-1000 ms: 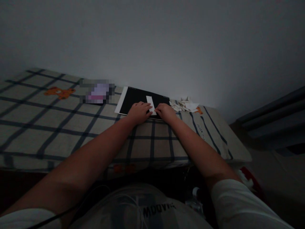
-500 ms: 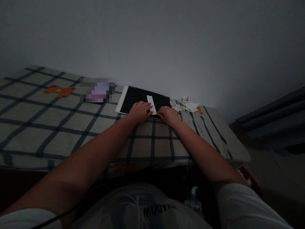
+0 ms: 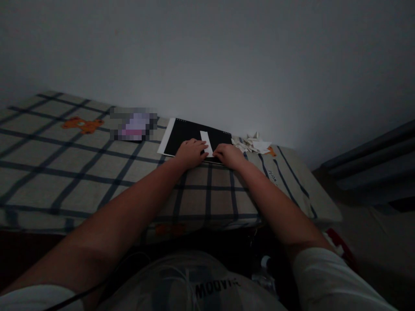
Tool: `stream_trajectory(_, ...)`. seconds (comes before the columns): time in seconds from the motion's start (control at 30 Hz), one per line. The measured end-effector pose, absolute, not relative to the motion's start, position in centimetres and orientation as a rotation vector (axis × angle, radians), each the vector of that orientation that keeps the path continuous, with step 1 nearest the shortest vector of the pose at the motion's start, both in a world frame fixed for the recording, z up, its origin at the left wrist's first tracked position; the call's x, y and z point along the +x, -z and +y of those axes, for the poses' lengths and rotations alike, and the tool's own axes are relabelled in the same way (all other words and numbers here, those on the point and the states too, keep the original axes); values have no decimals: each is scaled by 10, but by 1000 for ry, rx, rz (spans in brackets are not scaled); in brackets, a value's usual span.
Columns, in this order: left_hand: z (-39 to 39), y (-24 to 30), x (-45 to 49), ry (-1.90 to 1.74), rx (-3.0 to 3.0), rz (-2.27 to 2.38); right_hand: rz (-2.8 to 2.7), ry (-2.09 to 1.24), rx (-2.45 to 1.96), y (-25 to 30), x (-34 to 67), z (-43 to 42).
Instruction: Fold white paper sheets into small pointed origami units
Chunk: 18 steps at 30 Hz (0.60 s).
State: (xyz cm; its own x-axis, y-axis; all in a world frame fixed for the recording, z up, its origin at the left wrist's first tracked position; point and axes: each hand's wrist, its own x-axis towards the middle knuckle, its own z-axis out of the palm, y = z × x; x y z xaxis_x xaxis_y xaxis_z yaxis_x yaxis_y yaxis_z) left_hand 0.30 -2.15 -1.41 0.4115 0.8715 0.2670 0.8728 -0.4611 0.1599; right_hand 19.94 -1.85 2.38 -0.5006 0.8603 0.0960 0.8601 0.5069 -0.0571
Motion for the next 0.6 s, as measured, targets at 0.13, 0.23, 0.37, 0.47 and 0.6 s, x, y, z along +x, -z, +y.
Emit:
stream_trajectory(0.13, -22, 14, 3, 496, -2638, -1620, -2610, 31, -1511, -23, 197, -15)
stream_trajectory(0.23, -22, 15, 3, 505, -2632, -1611, -2594, 52, -1531, -21, 195, -10)
stream_trajectory(0.37, -22, 14, 3, 493, -2634, -1605, -2553, 67, -1559, -19, 193, -2)
stream_trajectory(0.47, -22, 13, 3, 481, -2636, -1610, -2535, 71, -1582, -19, 190, 3)
stream_trajectory(0.6, -21, 14, 3, 486, -2631, -1594, -2536, 109, -1603, -20, 185, 6)
